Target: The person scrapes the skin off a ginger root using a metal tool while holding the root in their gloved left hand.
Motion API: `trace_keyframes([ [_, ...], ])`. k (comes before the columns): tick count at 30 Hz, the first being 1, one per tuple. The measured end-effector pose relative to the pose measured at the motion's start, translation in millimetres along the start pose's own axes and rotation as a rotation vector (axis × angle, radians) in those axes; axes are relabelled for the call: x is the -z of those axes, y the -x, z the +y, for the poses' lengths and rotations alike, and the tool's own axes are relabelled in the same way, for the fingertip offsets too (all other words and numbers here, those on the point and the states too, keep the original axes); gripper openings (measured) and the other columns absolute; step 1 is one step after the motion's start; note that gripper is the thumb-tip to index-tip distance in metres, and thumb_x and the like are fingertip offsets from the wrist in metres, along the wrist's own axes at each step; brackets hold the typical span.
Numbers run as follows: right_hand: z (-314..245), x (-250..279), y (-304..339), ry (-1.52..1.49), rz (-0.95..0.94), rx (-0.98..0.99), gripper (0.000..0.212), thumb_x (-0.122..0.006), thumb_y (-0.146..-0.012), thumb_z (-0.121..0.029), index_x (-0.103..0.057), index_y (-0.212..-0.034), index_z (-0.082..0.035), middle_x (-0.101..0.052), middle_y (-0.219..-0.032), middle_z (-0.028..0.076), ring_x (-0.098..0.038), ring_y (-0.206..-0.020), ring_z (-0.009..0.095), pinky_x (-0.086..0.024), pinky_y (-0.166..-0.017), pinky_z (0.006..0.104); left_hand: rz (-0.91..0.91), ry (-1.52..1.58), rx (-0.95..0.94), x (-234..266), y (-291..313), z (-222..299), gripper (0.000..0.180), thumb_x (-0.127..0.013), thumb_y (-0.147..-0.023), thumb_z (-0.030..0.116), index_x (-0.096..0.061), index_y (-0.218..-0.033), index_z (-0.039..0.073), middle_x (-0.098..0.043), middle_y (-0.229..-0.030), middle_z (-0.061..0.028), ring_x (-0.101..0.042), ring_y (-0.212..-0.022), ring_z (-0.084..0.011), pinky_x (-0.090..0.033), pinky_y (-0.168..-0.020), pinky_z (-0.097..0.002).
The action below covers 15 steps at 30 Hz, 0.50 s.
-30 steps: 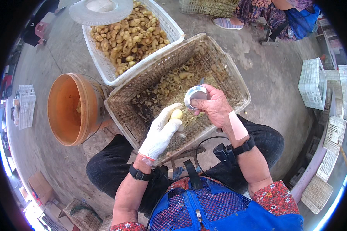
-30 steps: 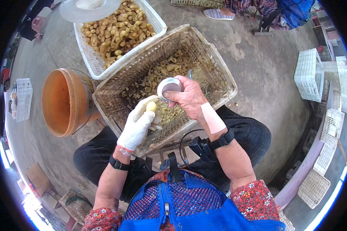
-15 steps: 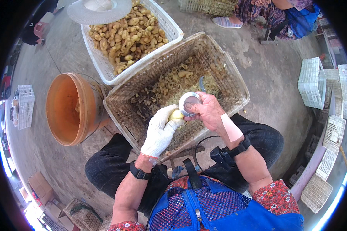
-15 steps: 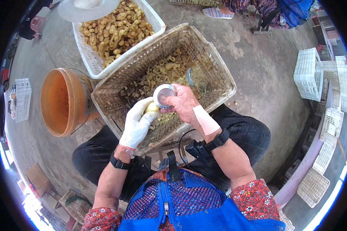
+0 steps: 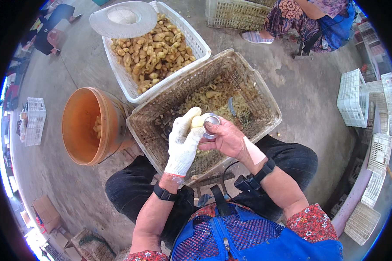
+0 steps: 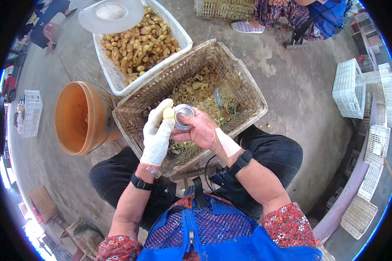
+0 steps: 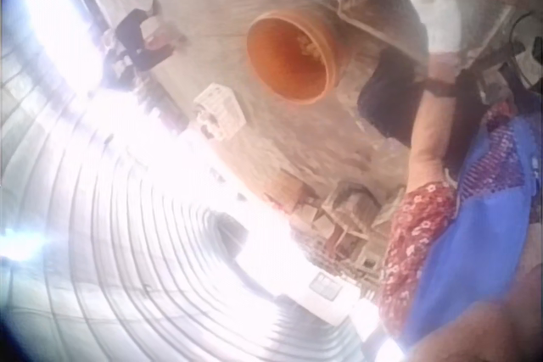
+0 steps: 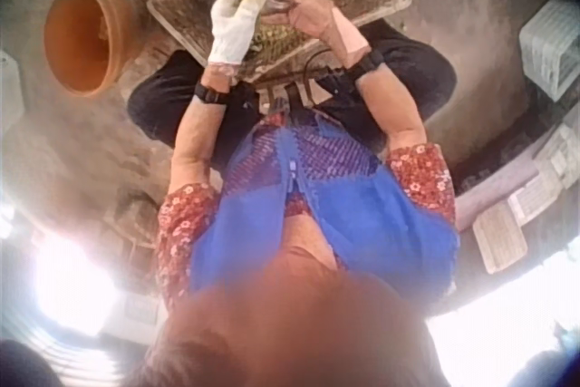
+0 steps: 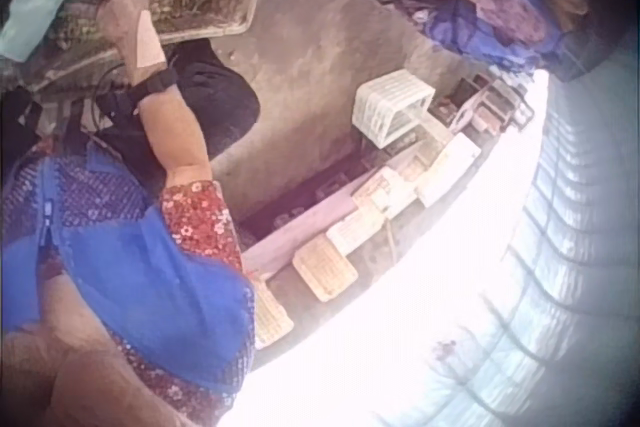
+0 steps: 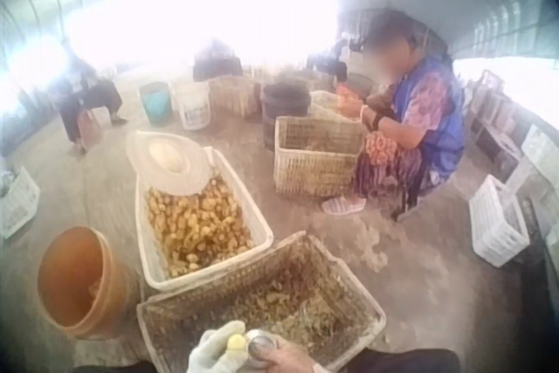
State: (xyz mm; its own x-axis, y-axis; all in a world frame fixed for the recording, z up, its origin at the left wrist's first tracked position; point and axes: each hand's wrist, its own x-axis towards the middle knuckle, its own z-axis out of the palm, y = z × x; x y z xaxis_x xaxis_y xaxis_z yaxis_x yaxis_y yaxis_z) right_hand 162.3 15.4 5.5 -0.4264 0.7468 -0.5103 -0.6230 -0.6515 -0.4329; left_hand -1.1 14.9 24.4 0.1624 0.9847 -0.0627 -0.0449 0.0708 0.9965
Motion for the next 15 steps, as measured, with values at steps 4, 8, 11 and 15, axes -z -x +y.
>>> trace_keyframes([
  [4, -8.4, -13.8, 0.3, -0.116, -0.004, 0.061, 0.024, -0.056, -0.095, -0.016, -0.052, -0.117, -0.007, -0.063, -0.108, 0.010, -0.067, -0.091, 0.026, -0.060, -0.074, 0.0430, 0.027, -0.089, -0.091, -3.0, -0.3, 5.6, 0.041, -0.059, -0.088, 0.001, -0.050, -0.128, 0.001, -0.055, -0.123, -0.0081, -0.053, -0.112, -0.0170, -0.041, -0.099, -0.0308],
  [8, -17.9, -7.8, 1.4, 0.009, 0.123, 0.239, 0.024, -0.060, -0.092, -0.011, -0.053, -0.113, -0.005, -0.064, -0.103, 0.008, -0.065, -0.092, 0.022, -0.060, -0.076, 0.0405, 0.067, -0.402, -0.188, -8.5, 4.2, 6.6, 0.044, -0.065, -0.083, 0.001, -0.049, -0.123, 0.001, -0.058, -0.113, -0.0075, -0.057, -0.103, -0.0163, -0.045, -0.092, -0.0286],
  [11, -18.6, -12.1, 2.5, 0.209, 0.191, 0.381, 0.025, -0.063, -0.090, -0.010, -0.054, -0.112, -0.003, -0.064, -0.102, 0.007, -0.064, -0.091, 0.019, -0.059, -0.076, 0.0372, -0.001, -0.433, -0.062, -5.0, 7.3, 1.5, 0.042, -0.064, -0.086, 0.009, -0.048, -0.124, 0.002, -0.060, -0.107, -0.0082, -0.060, -0.089, -0.0150, -0.050, -0.076, -0.0250],
  [15, -24.2, -7.9, 5.6, 0.528, 0.203, 0.451, 0.023, -0.064, -0.090, -0.009, -0.056, -0.110, -0.001, -0.063, -0.102, 0.006, -0.062, -0.092, 0.016, -0.059, -0.076, 0.0329, -0.115, 0.439, 0.516, -7.2, 7.5, 14.1, 0.036, -0.056, -0.094, 0.025, -0.049, -0.123, 0.004, -0.061, -0.101, -0.0090, -0.060, -0.069, -0.0131, -0.049, -0.051, -0.0210],
])
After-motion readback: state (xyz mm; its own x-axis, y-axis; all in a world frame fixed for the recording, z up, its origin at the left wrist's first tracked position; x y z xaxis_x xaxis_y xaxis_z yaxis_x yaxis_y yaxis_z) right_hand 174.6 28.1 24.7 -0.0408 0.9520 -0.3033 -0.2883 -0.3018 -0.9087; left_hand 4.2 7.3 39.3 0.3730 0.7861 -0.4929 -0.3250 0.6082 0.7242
